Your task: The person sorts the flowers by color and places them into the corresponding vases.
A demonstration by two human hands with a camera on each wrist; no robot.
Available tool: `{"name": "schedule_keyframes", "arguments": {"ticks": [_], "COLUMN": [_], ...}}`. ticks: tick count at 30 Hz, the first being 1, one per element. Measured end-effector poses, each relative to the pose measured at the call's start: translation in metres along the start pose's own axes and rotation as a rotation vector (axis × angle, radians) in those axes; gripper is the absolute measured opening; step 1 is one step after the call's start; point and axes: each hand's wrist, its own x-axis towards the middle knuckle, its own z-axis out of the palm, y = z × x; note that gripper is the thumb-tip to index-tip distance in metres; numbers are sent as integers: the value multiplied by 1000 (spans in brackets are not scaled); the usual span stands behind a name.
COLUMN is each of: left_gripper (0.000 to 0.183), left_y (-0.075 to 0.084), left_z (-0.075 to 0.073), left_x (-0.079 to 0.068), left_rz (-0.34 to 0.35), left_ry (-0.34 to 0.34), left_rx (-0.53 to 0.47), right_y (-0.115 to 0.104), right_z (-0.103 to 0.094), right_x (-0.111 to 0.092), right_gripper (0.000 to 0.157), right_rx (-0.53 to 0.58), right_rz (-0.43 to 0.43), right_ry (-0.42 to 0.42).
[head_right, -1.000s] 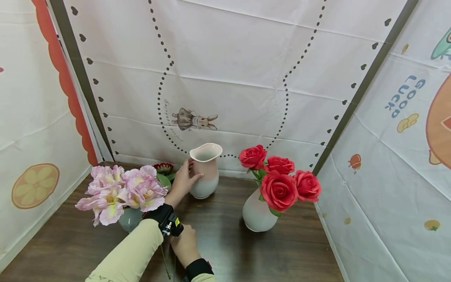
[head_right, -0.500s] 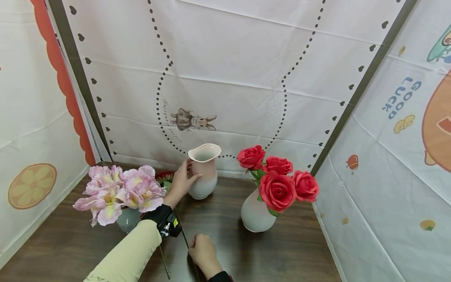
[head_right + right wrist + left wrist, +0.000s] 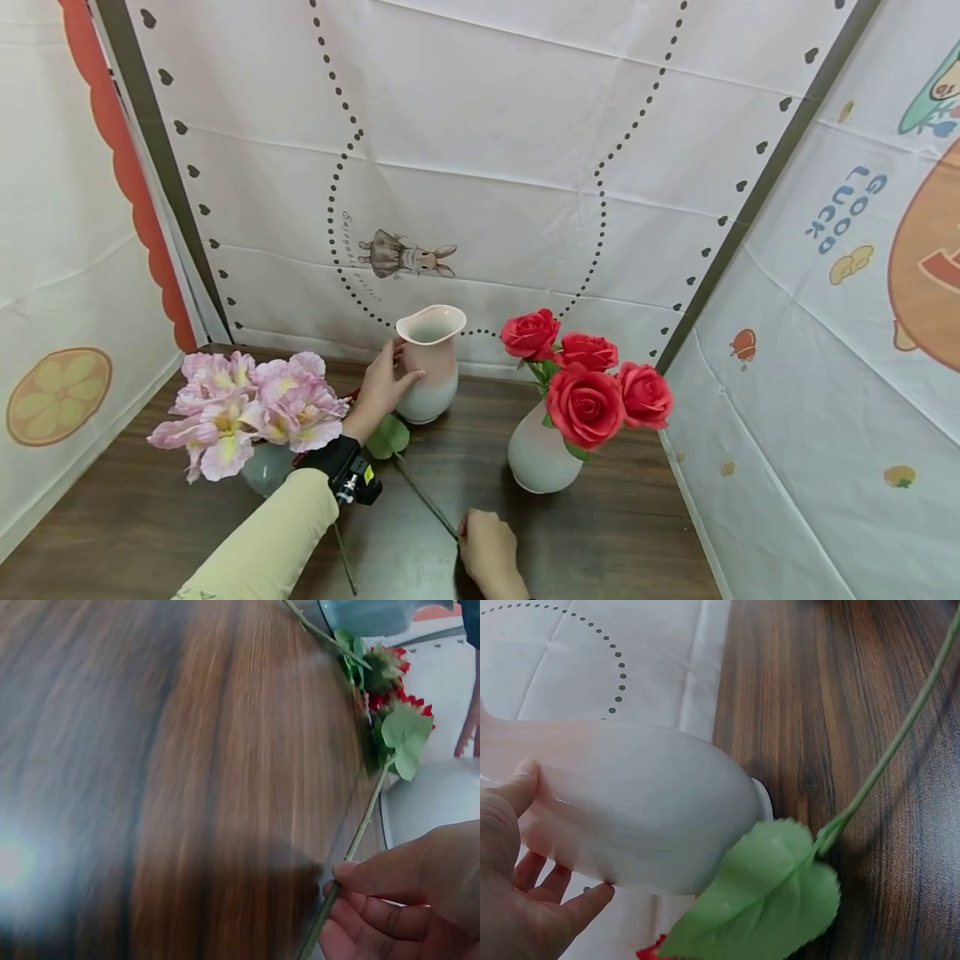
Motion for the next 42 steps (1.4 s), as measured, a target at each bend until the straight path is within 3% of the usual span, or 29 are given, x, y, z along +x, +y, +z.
{"name": "schedule_keyframes", "arguments": {"ticks": [4,9,13,22,25,32,39,42], "left_gripper": [67,67,67,66,67,62,66,67], "left_y": [-2,-3,-3,-1,-1,-2,-3,-4], "left_z": [1,3,3,2,1,1,0,0], "left_x": [0,0,-1,2,2,4,4,3], "left_rz": [-1,-3,-2,-39,-48,-58,-63,-50], "left_ry": [1,3,-2,-30,-41,-33,-63,-60], "left_rx": [-3,-2,-4,36,42,44,25,14], "right_y": [18,40,59,86,89,75,33,11], "right_z": [-7,-20,-31,-54,-61,-74,-87,-94], "right_x": [-10,-23,-36,-61,-67,-64,-37,-22], "right_gripper": [20,17,16,14,13,12,10,6], "right_rx": [16,9,24,72,99,242,374,431], "right_rz": [53,199,275,241,191,134,27,-57], "right_ry": [-57,-156,-171,-88,-25,115,314,381]}}
